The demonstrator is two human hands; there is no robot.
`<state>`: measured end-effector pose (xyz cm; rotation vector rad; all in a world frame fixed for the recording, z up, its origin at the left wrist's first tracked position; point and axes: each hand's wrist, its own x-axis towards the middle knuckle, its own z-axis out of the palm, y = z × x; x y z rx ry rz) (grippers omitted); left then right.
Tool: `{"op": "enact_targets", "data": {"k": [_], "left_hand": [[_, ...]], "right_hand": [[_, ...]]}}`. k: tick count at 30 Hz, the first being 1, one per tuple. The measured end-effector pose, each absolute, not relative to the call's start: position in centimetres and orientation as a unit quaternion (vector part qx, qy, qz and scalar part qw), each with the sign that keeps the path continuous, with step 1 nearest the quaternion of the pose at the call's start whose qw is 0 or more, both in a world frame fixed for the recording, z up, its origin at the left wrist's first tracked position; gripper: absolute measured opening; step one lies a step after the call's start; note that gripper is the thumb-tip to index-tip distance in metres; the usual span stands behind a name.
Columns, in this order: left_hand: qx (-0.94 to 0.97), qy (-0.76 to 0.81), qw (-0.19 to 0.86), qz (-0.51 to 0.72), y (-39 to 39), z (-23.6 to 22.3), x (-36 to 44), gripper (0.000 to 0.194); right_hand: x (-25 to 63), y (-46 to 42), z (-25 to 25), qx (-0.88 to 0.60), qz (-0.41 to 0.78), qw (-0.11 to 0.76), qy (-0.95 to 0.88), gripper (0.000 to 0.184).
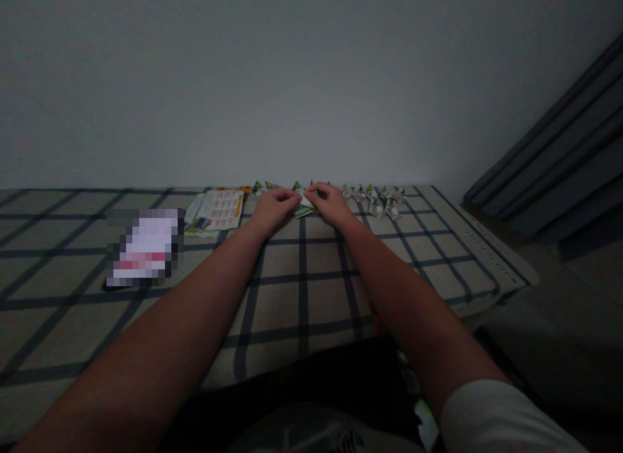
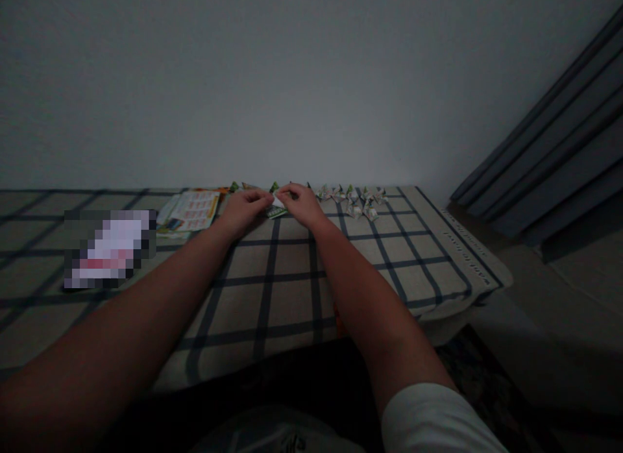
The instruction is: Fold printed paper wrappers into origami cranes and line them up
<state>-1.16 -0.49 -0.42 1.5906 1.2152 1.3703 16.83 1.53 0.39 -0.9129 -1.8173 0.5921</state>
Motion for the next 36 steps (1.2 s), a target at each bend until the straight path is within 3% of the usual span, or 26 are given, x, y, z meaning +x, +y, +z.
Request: {"op": "enact_targets", "data": {"k": [9,14,22,30,36], "left_hand": [[0.614,0.456,0.332,0.551,-0.1,-0.4,-1.3,0.033],[0.572,0.448,0.345,0.593,0.5,-0.7,-1.4,0.039],[0.614,0.485,0.312,0.539,-0.2,-0.4,-1.3,0.030],[0.627,0.478,0.355,0.502,-0.4,-0.4,-1.2,0.026],[0.620,0.480,0.377,0.493,-0.2,-0.9,-1.2,0.026]], "right_hand": [[16.8,2.0,0.2,-0.372,0.319,0.530,-0.692,0.027],[16.7,1.8,0.3,-0.392,0.413,0.491,-0.659,0.030],[16.9,2.3,0.5,-0.393,0.411,0.527,-0.632,0.025],[16.8,1.8,0.7,-0.364,0.410,0.540,-0.638,0.038],[17.1,2.2,0.6,-0.364,0.415,0.521,-0.651,0.029]]}}
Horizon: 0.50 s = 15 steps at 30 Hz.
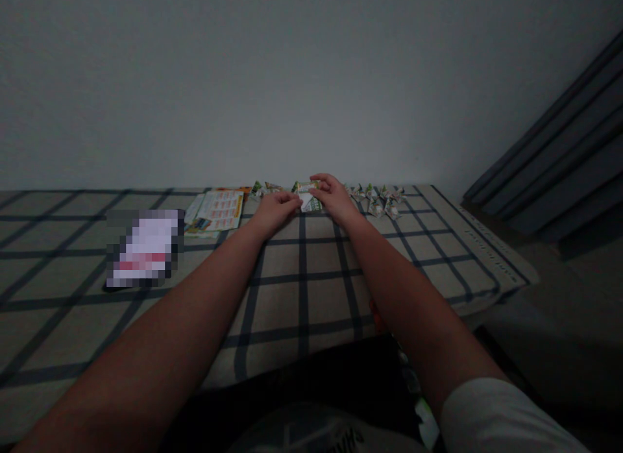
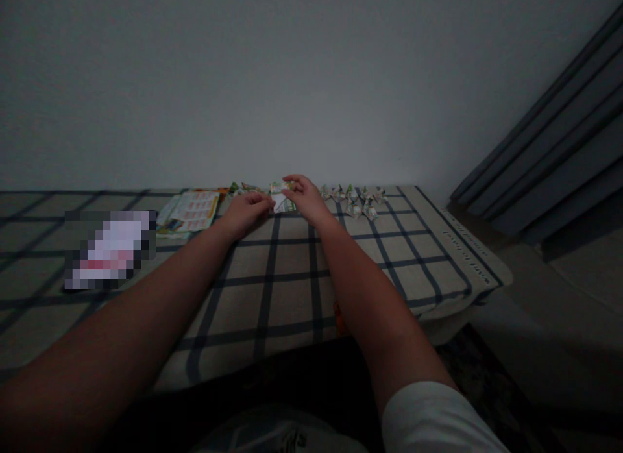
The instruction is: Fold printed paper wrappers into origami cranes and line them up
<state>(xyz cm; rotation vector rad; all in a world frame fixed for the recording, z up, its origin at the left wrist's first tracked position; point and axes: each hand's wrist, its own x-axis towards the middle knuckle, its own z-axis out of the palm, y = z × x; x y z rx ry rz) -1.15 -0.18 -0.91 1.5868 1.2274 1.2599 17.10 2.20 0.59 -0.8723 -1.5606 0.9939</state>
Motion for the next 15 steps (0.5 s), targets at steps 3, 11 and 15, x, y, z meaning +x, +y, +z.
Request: {"op": "enact_targets", "data": {"k": [3,11,15], "left_hand": [[0.623,0.485,0.365,0.493,-0.16,-0.83,-1.23,0.031],[0.611,0.473,0.330,0.542,0.01,-0.41,-1.61,0.036],[0.631,0.472,0.314,0.529,-0.25,-0.20,-1.59,0.032]], "right_hand": [[17.06,2.35,0.43,-0.368,0.424,0.525,-0.639,0.034],[16.52,1.50,0.79,-0.364,0.540,0.493,-0.578,0.020],[16.72,1.49,0.80,-0.361,0.537,0.490,-0.584,0.010]]}}
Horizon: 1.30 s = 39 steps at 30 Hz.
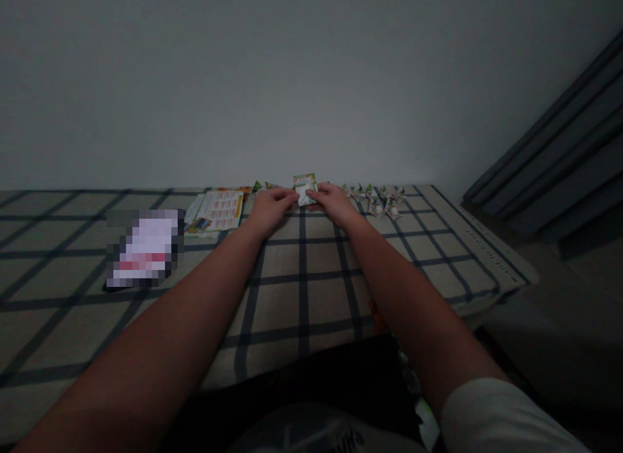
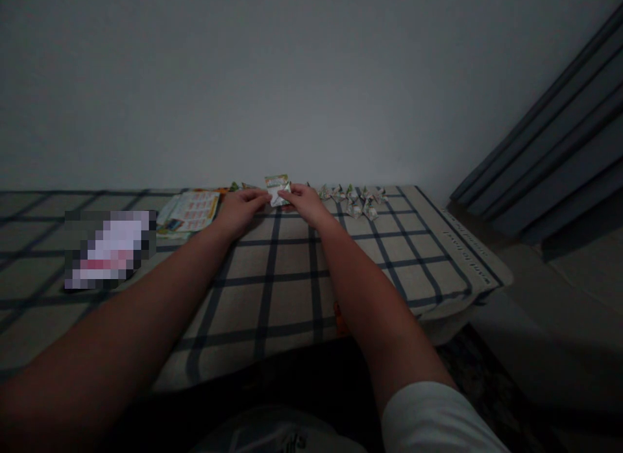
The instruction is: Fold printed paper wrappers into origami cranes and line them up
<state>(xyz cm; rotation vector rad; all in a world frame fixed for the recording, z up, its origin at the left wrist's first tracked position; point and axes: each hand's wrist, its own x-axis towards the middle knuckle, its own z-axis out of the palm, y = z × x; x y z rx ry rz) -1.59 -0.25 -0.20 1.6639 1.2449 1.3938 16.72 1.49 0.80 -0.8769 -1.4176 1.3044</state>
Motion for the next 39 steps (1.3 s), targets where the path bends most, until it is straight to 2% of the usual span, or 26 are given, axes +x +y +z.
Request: {"op": "enact_targets", "data": {"k": [5,10,18,26,31,39], "left_hand": [[0.632,0.470,0.317,0.529,-0.2,-0.4,-1.4,0.027],[0.619,0.466,0.355,0.523,-0.2,-0.6,-1.3,0.031],[0.619,0.460,0.324,0.548,-0.1,-0.7,-1.4,0.028],[0.611,0.459,0.345,0.544,-0.3,-0.5,-1.1,0.026],[0.599,0.446,0.370,0.553,0.0,-0.6,-1.3,0.030],[0.591,0.441,0.346,0.581,0.1,-0.3,-1.3,0.030]], "right_hand": [[17.0,1.5,0.7,-0.362,0.511,0.497,-0.601,0.020],[16.9,1.7,0.6,-0.364,0.522,0.489,-0.597,0.015],[16.6,1.2,0.8,-0.367,0.556,0.459,-0.588,0.010],[16.7,0.9,1.4,-0.387,0.549,0.437,-0.599,0.001],[16.7,0.5,1.5,-0.374,0.568,0.434,-0.590,0.007],[16.4,0.6,0.9,-0.376,0.595,0.414,-0.577,0.004]]}}
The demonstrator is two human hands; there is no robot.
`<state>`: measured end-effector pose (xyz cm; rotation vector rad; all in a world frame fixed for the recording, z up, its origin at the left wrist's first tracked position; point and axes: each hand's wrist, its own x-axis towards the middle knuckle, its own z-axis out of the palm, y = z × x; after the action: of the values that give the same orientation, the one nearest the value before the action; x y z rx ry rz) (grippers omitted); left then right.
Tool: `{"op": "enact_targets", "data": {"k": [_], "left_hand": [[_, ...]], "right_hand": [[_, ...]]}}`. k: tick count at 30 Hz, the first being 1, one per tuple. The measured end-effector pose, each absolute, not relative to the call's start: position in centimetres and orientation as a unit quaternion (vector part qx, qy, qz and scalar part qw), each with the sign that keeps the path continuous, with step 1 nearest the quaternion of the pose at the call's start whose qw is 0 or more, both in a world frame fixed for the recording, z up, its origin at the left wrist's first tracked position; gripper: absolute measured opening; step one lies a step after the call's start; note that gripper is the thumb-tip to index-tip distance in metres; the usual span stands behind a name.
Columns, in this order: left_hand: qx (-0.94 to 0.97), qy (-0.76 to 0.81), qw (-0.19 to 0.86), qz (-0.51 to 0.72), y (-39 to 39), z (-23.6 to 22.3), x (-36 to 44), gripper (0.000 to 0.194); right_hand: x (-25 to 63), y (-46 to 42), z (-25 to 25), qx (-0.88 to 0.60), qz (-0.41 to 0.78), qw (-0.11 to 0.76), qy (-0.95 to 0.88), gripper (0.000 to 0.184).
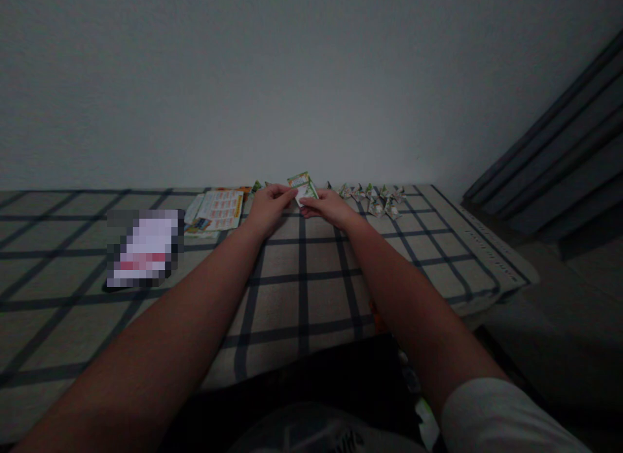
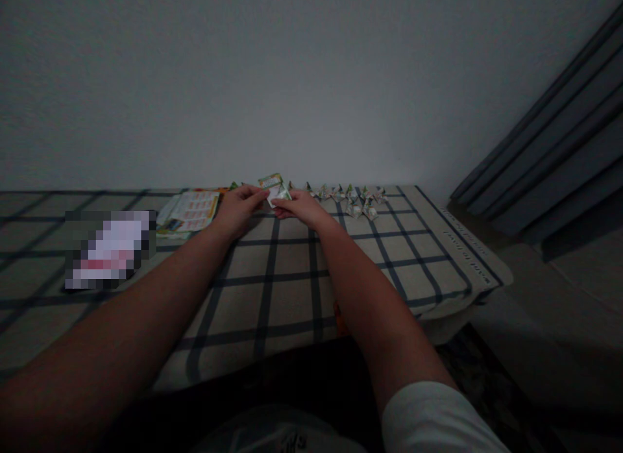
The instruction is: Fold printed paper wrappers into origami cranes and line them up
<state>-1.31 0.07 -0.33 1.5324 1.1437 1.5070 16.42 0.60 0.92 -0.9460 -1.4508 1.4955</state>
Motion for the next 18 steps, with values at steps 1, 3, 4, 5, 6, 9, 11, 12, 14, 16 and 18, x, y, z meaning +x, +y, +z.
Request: {"op": "enact_targets", "data": {"k": [1,3,4,5,6,9,11,12,14,16,18], "left_hand": [[0.590,0.443,0.347,0.579,-0.02,-0.25,-1.28,0.030],[0.592,0.447,0.350,0.572,-0.14,-0.17,-1.24,0.030],[0.592,0.450,0.351,0.569,-0.15,-0.17,-1.22,0.030],[0.591,0.451,0.353,0.568,-0.12,-0.21,-1.20,0.030],[0.589,0.451,0.357,0.568,-0.07,-0.27,-1.19,0.030],[0.578,0.440,0.370,0.579,0.19,-0.46,-1.18,0.029],[0.570,0.436,0.377,0.586,0.35,-0.52,-1.19,0.030],[0.567,0.435,0.382,0.586,0.40,-0.51,-1.20,0.030],[0.564,0.434,0.392,0.582,0.41,-0.43,-1.18,0.032],[0.561,0.430,0.403,0.581,0.31,-0.32,-1.10,0.033],[0.557,0.424,0.409,0.586,0.16,-0.25,-0.99,0.033]], "right_hand": [[16.41,0.59,0.93,-0.377,0.592,0.414,-0.579,0.004],[16.38,0.57,1.03,-0.379,0.583,0.418,-0.584,0.005],[16.37,0.55,1.11,-0.380,0.579,0.419,-0.587,0.006],[16.36,0.54,1.18,-0.381,0.577,0.418,-0.589,0.007],[16.36,0.53,1.23,-0.382,0.575,0.418,-0.591,0.007],[16.34,0.57,1.16,-0.377,0.581,0.419,-0.588,0.008],[16.35,0.60,0.99,-0.370,0.589,0.418,-0.584,0.010],[16.37,0.60,0.91,-0.366,0.593,0.416,-0.585,0.011],[16.40,0.56,0.84,-0.365,0.595,0.408,-0.589,0.010],[16.45,0.47,0.90,-0.371,0.589,0.404,-0.593,0.007],[16.48,0.39,1.05,-0.379,0.581,0.404,-0.597,0.008]]}}
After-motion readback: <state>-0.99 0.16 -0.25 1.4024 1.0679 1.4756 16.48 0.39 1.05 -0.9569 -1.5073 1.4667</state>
